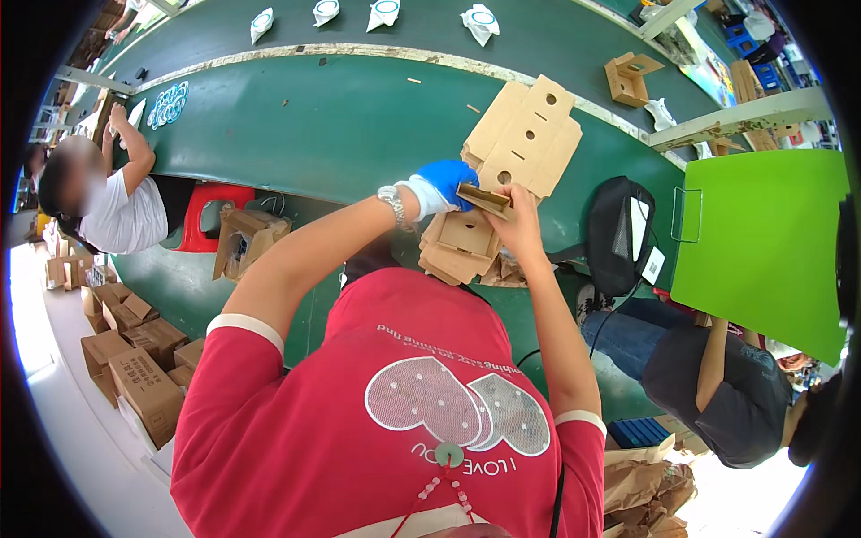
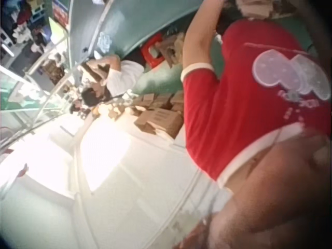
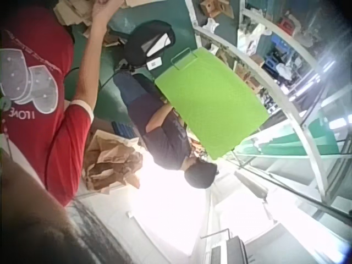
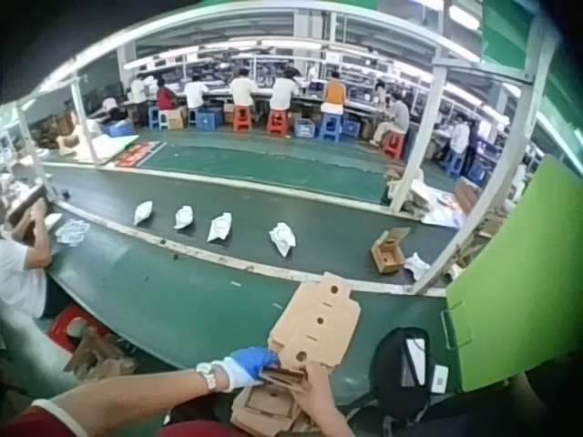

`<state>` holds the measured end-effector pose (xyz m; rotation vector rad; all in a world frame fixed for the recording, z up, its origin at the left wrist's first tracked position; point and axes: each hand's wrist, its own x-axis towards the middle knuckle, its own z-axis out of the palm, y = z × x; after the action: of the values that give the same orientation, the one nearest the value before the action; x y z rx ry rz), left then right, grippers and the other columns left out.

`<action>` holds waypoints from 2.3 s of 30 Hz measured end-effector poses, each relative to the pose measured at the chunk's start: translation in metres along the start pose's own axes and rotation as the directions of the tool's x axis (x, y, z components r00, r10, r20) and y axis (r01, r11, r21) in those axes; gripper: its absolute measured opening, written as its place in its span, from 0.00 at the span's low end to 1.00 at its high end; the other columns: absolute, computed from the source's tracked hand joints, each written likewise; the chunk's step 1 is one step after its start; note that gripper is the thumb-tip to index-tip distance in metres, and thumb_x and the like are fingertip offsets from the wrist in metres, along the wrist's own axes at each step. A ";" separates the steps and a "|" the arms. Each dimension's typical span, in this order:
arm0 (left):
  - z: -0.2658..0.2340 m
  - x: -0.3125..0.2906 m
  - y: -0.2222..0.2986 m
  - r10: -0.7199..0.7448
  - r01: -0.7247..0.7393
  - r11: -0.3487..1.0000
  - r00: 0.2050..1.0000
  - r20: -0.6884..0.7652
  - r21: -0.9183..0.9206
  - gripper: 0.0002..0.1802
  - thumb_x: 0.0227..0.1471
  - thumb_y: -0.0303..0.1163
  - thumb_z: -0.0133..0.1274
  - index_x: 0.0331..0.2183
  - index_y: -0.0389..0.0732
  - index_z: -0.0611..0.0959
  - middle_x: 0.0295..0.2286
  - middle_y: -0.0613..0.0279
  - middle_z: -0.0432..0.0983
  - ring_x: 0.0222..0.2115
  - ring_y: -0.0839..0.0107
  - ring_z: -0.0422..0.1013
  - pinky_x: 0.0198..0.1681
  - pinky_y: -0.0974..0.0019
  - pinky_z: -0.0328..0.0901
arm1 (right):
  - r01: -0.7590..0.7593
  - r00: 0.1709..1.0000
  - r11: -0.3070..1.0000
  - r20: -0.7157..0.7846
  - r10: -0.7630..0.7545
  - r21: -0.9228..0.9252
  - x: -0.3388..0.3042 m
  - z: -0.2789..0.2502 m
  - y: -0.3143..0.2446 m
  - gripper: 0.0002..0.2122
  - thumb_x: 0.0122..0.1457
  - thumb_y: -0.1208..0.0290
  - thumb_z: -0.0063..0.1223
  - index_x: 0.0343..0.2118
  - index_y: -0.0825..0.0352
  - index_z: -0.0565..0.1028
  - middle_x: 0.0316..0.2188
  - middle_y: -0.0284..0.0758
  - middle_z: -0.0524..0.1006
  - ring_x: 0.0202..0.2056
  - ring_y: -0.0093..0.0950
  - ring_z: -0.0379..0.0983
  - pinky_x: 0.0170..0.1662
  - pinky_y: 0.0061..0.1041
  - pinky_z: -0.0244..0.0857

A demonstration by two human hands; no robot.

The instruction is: The recorder folds and assembles small cardboard product boxes on a factory assembly line.

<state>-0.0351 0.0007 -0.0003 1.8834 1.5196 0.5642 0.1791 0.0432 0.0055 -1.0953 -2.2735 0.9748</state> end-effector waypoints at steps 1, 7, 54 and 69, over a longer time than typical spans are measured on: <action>0.002 0.000 0.000 0.001 0.001 0.999 0.999 -0.032 0.047 0.18 0.40 0.35 0.67 0.36 0.46 0.80 0.35 0.57 0.77 0.38 0.53 0.73 0.40 0.57 0.69 | 0.130 0.986 0.991 -0.103 -0.132 -0.029 0.006 0.007 0.000 0.16 0.40 0.84 0.60 0.32 0.65 0.68 0.32 0.39 0.71 0.36 0.42 0.66 0.40 0.34 0.63; 0.009 -0.005 0.003 0.016 -0.005 0.998 0.986 -0.168 0.069 0.18 0.35 0.28 0.63 0.34 0.45 0.80 0.33 0.55 0.76 0.36 0.50 0.73 0.39 0.56 0.69 | -0.044 0.997 0.999 0.066 0.044 0.004 0.017 0.002 0.014 0.07 0.50 0.78 0.58 0.30 0.67 0.70 0.27 0.36 0.72 0.33 0.28 0.70 0.37 0.27 0.64; 0.048 -0.060 0.122 -0.753 0.290 0.578 0.549 -0.363 -0.762 0.40 0.46 0.52 0.64 0.51 0.33 0.70 0.47 0.49 0.69 0.49 0.60 0.67 0.54 0.62 0.62 | -0.426 0.808 0.578 0.005 0.589 0.696 -0.084 0.005 -0.060 0.16 0.63 0.67 0.46 0.50 0.70 0.65 0.45 0.41 0.72 0.45 0.31 0.71 0.52 0.30 0.64; -0.113 -0.080 0.086 -0.484 -0.231 -0.280 0.872 -0.071 -0.932 0.45 0.58 0.68 0.34 0.58 0.36 0.67 0.50 0.48 0.71 0.48 0.59 0.70 0.52 0.53 0.66 | -0.612 0.788 0.086 0.595 0.159 0.786 -0.013 -0.087 -0.177 0.17 0.66 0.53 0.46 0.30 0.64 0.70 0.12 0.25 0.60 0.15 0.19 0.56 0.22 0.21 0.56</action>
<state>-0.0720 -0.0634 0.1450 0.0670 0.6976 1.6035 0.1540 -0.0098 0.1942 -0.8753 -0.8613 2.5506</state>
